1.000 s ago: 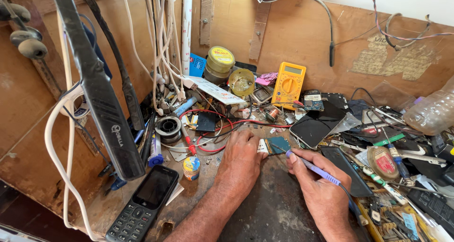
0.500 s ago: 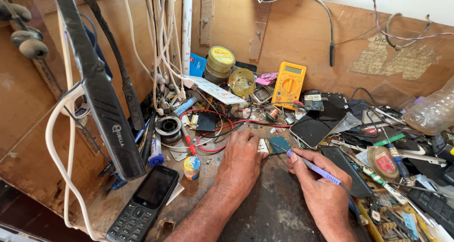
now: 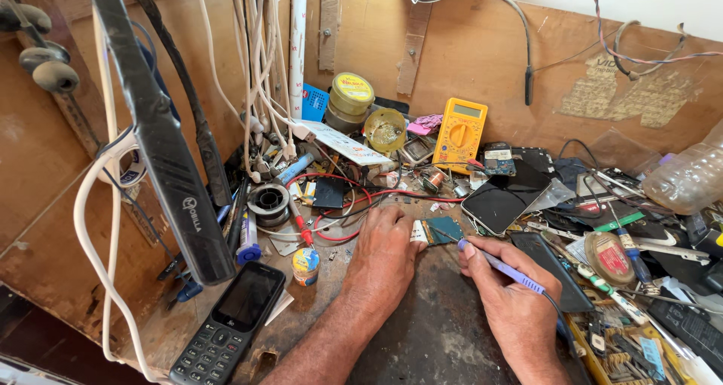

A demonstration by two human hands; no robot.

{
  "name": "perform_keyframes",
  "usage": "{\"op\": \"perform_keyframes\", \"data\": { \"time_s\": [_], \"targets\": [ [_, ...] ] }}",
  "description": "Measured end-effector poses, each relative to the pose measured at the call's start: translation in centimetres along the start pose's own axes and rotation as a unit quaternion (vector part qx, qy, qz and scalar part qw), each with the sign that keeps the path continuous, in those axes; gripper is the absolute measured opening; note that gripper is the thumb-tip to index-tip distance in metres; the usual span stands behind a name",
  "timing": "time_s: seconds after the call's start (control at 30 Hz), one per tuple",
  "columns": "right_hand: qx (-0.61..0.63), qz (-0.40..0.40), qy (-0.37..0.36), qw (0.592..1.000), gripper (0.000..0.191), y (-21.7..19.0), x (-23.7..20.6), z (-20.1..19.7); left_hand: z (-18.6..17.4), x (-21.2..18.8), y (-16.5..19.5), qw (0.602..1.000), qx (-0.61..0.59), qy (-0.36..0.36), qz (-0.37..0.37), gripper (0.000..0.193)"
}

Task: The person holds a small circuit board on a cluttered workbench, applies flux paste from a jar onto the board using a small applicator, and then solders components on the board with a soldering iron, steadying the board with the other hand.

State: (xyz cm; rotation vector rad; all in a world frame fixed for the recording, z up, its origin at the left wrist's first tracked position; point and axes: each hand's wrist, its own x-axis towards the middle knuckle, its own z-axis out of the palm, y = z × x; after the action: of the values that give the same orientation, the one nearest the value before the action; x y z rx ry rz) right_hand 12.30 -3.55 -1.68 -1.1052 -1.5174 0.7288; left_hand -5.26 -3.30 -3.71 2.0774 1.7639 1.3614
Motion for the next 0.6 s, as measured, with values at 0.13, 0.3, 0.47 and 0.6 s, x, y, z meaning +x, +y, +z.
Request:
{"op": "perform_keyframes", "data": {
  "time_s": [0.13,0.3,0.47,0.6],
  "targets": [
    [0.011,0.005,-0.004,1.000,0.022,-0.17,0.00,0.04,-0.06,0.02,0.03,1.000,-0.001,0.003,0.001,0.032],
    [-0.006,0.005,0.004,1.000,0.022,-0.23,-0.03,0.01,-0.13,0.10,0.09,1.000,0.001,-0.018,-0.012,0.032],
    [0.001,0.011,0.003,1.000,0.022,-0.06,-0.02,0.03,-0.10,0.13,0.16,1.000,0.008,-0.008,-0.006,0.033],
    [0.004,0.006,0.006,1.000,0.021,0.08,-0.03,0.00,-0.09,0.03,0.17,1.000,-0.001,-0.004,-0.007,0.031]
  ]
}}
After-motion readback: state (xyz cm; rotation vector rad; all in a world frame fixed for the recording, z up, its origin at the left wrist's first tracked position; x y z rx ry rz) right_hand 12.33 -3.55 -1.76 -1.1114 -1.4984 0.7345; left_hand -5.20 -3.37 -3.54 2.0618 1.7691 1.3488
